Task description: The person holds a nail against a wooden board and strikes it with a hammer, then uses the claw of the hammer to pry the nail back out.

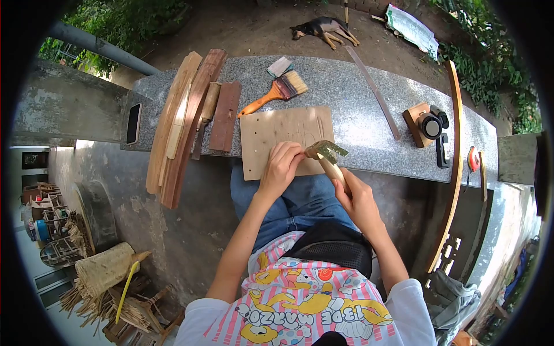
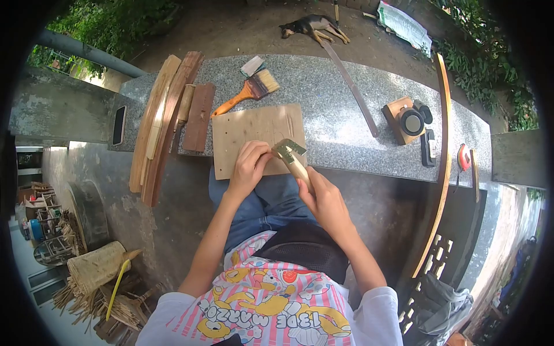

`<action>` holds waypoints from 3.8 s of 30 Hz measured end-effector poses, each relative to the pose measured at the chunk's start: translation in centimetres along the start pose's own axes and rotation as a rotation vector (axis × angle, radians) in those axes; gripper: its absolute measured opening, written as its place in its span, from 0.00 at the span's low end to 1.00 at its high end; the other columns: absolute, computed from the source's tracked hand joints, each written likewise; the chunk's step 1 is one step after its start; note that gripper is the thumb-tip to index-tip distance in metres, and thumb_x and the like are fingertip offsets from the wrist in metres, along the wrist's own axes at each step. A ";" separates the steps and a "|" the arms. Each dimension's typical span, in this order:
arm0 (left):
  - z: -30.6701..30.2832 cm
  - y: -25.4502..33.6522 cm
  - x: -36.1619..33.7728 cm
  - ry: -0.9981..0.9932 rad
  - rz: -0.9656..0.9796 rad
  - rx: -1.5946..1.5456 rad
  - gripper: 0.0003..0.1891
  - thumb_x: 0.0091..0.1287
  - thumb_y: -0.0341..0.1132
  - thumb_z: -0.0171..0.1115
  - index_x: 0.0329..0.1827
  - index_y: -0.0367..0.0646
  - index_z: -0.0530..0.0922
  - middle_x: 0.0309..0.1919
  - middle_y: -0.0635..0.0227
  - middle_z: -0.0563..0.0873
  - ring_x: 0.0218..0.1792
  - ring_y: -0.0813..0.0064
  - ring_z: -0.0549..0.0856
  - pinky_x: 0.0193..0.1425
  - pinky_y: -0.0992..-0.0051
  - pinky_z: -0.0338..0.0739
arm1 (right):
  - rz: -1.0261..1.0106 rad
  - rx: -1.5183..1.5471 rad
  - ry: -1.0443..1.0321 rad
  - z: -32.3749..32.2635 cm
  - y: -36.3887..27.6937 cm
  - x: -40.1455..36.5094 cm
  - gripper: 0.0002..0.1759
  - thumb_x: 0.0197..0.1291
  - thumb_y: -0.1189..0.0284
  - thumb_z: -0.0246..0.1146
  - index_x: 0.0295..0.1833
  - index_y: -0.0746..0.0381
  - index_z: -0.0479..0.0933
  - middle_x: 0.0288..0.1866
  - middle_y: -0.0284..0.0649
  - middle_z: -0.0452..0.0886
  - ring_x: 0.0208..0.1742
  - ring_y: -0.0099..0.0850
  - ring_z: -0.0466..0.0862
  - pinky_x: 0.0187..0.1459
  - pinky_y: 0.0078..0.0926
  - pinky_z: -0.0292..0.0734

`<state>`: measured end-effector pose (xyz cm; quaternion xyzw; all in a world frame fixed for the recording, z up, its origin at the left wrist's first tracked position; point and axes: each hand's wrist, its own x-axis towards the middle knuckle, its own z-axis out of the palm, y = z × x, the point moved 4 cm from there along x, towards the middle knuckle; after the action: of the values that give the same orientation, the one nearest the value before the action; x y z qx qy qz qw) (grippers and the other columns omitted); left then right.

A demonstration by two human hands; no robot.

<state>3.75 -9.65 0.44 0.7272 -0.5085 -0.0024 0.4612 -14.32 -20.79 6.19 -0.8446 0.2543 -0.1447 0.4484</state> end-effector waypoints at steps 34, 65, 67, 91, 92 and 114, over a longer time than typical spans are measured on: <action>-0.6 0.7 0.3 -0.029 0.064 -0.002 0.08 0.62 0.21 0.70 0.43 0.35 0.82 0.41 0.59 0.85 0.47 0.56 0.84 0.53 0.62 0.78 | 0.053 -0.071 0.031 -0.5 0.8 1.1 0.12 0.74 0.70 0.63 0.51 0.69 0.76 0.33 0.56 0.81 0.33 0.57 0.82 0.36 0.46 0.76; -0.6 -0.6 0.7 -0.053 -0.137 -0.188 0.04 0.66 0.26 0.70 0.41 0.37 0.84 0.41 0.65 0.86 0.43 0.63 0.83 0.50 0.68 0.77 | 0.096 -0.021 0.028 0.1 2.0 1.5 0.14 0.74 0.68 0.62 0.52 0.70 0.77 0.34 0.60 0.83 0.35 0.60 0.84 0.37 0.48 0.77; -0.6 -0.8 0.5 -0.066 -0.125 -0.149 0.04 0.65 0.26 0.70 0.40 0.37 0.84 0.40 0.65 0.86 0.44 0.63 0.83 0.51 0.68 0.77 | 0.098 -0.019 0.031 0.0 2.0 1.5 0.14 0.74 0.68 0.62 0.52 0.70 0.77 0.33 0.60 0.83 0.35 0.60 0.84 0.37 0.48 0.77; -0.5 -1.0 0.5 -0.088 -0.145 -0.136 0.04 0.63 0.26 0.72 0.40 0.38 0.87 0.40 0.67 0.87 0.44 0.66 0.82 0.51 0.69 0.76 | 0.109 0.008 0.025 -0.1 2.0 1.6 0.13 0.73 0.68 0.63 0.51 0.70 0.77 0.32 0.59 0.81 0.32 0.58 0.82 0.36 0.46 0.76; -0.5 -1.1 0.5 -0.089 -0.142 -0.137 0.05 0.63 0.26 0.72 0.40 0.38 0.87 0.40 0.67 0.87 0.44 0.66 0.82 0.51 0.69 0.76 | 0.113 0.007 0.019 -0.1 1.9 1.6 0.13 0.73 0.68 0.63 0.50 0.70 0.77 0.32 0.59 0.81 0.32 0.58 0.82 0.36 0.45 0.76; -0.5 -0.6 0.3 -0.075 -0.070 -0.093 0.05 0.63 0.27 0.72 0.40 0.39 0.85 0.40 0.67 0.86 0.47 0.64 0.84 0.55 0.66 0.74 | 0.111 -0.012 -0.010 -0.3 1.6 1.5 0.14 0.74 0.68 0.63 0.51 0.70 0.77 0.31 0.57 0.81 0.29 0.52 0.82 0.35 0.41 0.77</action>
<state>4.57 -9.51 0.45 0.7216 -0.4992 -0.0694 0.4747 -13.73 -22.59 5.04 -0.8326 0.2993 -0.1138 0.4520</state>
